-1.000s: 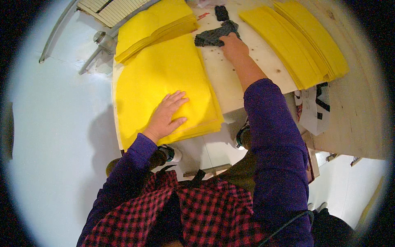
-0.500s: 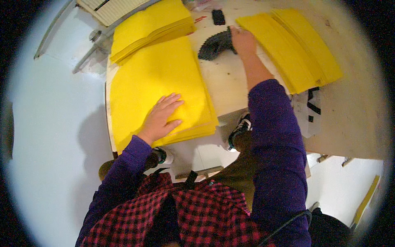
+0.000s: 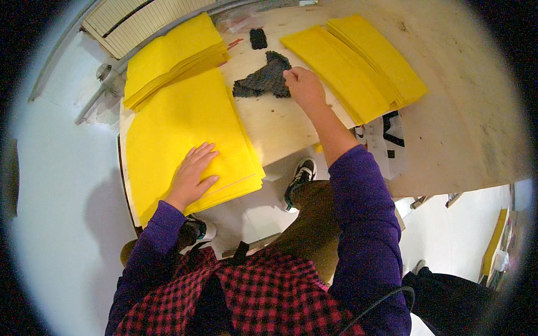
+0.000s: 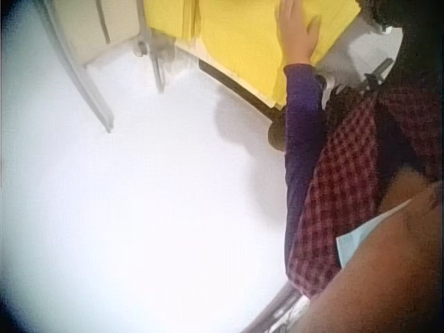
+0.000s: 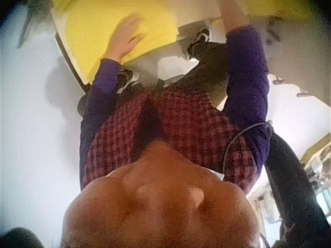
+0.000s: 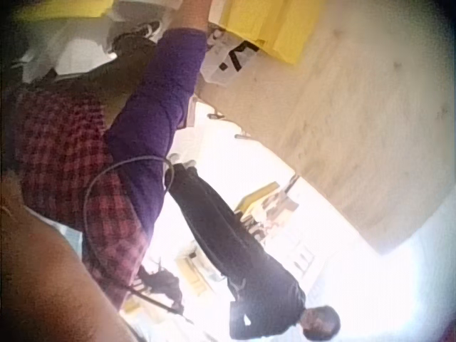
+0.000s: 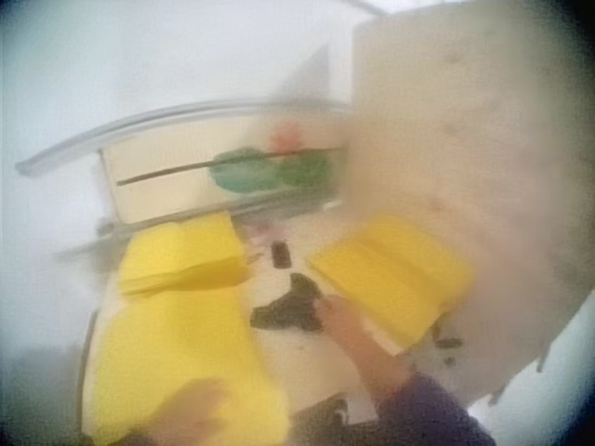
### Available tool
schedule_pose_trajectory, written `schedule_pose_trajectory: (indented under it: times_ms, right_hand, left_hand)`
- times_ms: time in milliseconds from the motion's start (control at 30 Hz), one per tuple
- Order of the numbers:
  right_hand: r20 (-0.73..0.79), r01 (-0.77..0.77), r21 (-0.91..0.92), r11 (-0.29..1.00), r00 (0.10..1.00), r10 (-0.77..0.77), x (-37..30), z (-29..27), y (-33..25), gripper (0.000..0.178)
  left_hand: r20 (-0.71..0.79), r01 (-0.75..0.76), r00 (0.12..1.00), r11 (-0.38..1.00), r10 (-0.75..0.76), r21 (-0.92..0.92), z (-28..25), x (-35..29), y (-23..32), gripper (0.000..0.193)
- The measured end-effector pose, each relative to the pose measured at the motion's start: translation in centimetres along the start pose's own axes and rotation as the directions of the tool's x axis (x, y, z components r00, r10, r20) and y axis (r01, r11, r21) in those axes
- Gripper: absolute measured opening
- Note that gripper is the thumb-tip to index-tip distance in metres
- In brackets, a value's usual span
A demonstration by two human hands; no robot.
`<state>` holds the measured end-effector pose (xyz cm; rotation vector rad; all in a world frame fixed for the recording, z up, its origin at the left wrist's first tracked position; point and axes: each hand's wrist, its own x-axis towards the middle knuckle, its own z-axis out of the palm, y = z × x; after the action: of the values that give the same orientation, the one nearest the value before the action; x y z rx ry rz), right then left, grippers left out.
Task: The person folds yellow fabric sheets on a wooden table, aligning edges and pressing creases by hand. They repeatedly fold, unfold, and restack the sheets, maintaining a neat pile throughout the process.
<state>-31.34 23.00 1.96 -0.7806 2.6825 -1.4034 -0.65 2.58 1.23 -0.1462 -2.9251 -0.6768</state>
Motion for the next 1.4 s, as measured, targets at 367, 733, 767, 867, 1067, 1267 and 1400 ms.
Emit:
schedule_pose_trajectory:
  times_ms: [367, 733, 767, 867, 1067, 1267, 1400]
  right_hand:
    - [-0.228, -0.161, 0.111, 0.981, 0.956, 0.182, 0.1, -10.6, 3.1, 0.030]
    - [0.261, -0.063, 0.135, 0.989, 0.965, 0.026, -7.5, -1.0, -2.5, 0.019]
    - [0.317, -0.067, 0.212, 0.975, 0.948, -0.004, -8.9, 0.2, -3.1, 0.018]
    - [0.360, -0.075, 0.270, 0.960, 0.932, -0.029, -11.4, 2.1, -4.7, 0.015]
    - [0.394, -0.173, 0.253, 0.952, 0.917, 0.062, -12.6, 3.1, -5.4, 0.012]
    - [0.394, -0.126, 0.240, 0.962, 0.919, 0.022, -13.4, 4.0, -4.8, 0.014]
    - [0.280, 0.013, 0.150, 0.989, 0.958, -0.055, -13.6, 4.3, -5.1, 0.020]
  left_hand:
    - [-0.011, 0.006, 1.000, 1.000, -0.006, 0.018, -0.1, 0.0, 0.2, 0.052]
    - [-0.036, -0.001, 0.999, 1.000, 0.001, -0.001, 0.0, -0.2, 0.1, 0.051]
    - [-0.025, 0.000, 1.000, 1.000, 0.000, -0.005, 0.0, -0.2, 0.1, 0.051]
    - [-0.010, 0.000, 1.000, 1.000, 0.000, -0.016, 0.0, -0.2, 0.0, 0.052]
    - [-0.023, 0.002, 1.000, 1.000, -0.002, -0.012, -0.1, -0.5, -0.2, 0.053]
    - [-0.021, -0.010, 1.000, 1.000, 0.010, 0.008, 0.0, -0.7, -0.2, 0.053]
    - [-0.006, -0.011, 1.000, 1.000, 0.011, 0.017, 0.0, -0.6, -0.4, 0.053]
